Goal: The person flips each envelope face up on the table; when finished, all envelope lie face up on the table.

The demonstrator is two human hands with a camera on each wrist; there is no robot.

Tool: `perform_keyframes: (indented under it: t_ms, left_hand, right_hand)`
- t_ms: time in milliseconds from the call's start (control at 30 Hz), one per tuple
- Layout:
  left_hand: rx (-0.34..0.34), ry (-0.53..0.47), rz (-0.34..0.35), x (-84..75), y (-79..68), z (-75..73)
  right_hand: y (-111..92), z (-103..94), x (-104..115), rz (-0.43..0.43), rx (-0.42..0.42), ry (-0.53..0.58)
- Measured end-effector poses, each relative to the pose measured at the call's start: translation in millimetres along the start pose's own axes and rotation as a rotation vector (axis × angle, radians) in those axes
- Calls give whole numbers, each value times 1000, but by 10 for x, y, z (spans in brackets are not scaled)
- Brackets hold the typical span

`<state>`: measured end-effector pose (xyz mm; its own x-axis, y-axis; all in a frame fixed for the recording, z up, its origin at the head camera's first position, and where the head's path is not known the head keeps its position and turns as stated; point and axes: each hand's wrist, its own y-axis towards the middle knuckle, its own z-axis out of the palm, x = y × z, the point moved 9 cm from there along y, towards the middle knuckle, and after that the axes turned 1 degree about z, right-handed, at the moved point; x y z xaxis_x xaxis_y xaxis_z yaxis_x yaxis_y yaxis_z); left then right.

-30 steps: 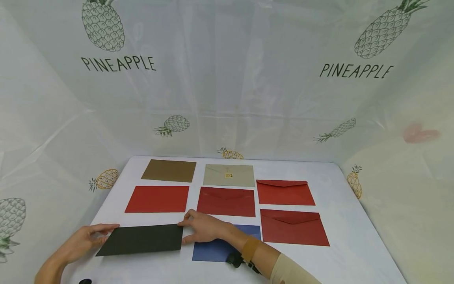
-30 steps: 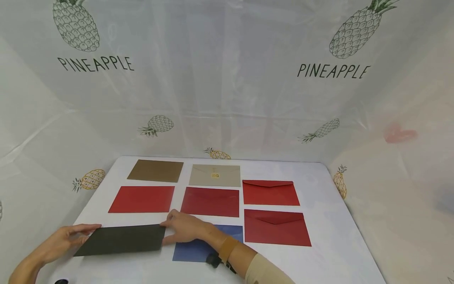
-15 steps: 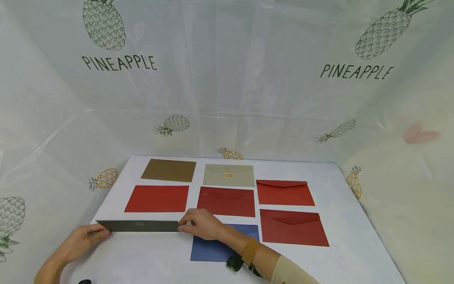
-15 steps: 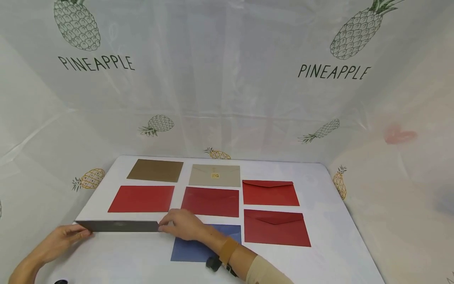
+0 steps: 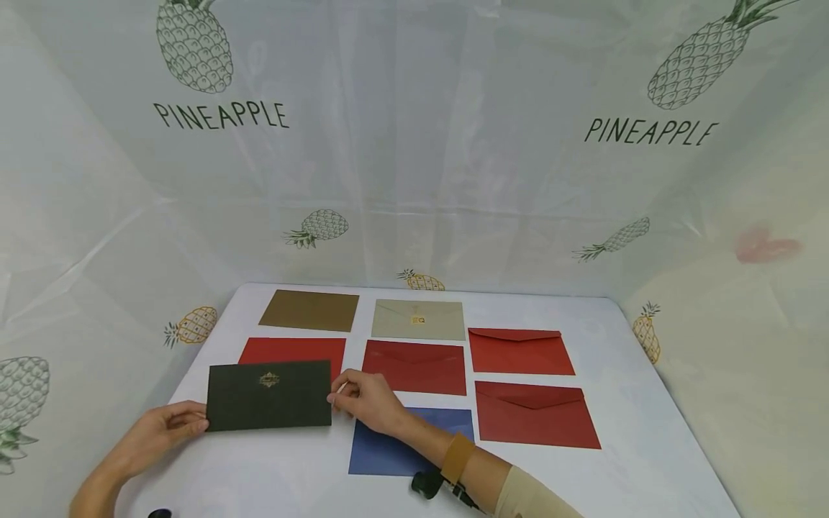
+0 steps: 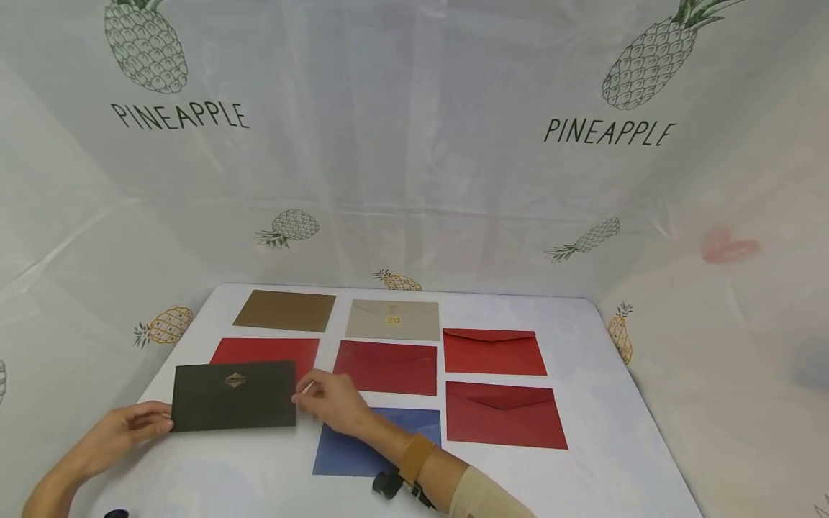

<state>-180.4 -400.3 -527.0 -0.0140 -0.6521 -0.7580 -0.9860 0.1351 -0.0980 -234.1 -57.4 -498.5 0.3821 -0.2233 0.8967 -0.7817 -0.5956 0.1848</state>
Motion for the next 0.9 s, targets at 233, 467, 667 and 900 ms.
perform_keyframes:
  t_ms: [233,467,667,900]
  left_hand:
    - [35,-32,-6,-13,20,7]
    - [74,-74,27,-23,12,10]
    - [103,-67,80,-48,19,33]
    - [196,-144,217,-103,10,124]
  right_hand:
    - [-3,9,-49,64,-20,57]
    - [-20,83,-90,150,21,177]
    - [-28,97,-126,185,20,195]
    - [-33,114,-140,177,46,187]
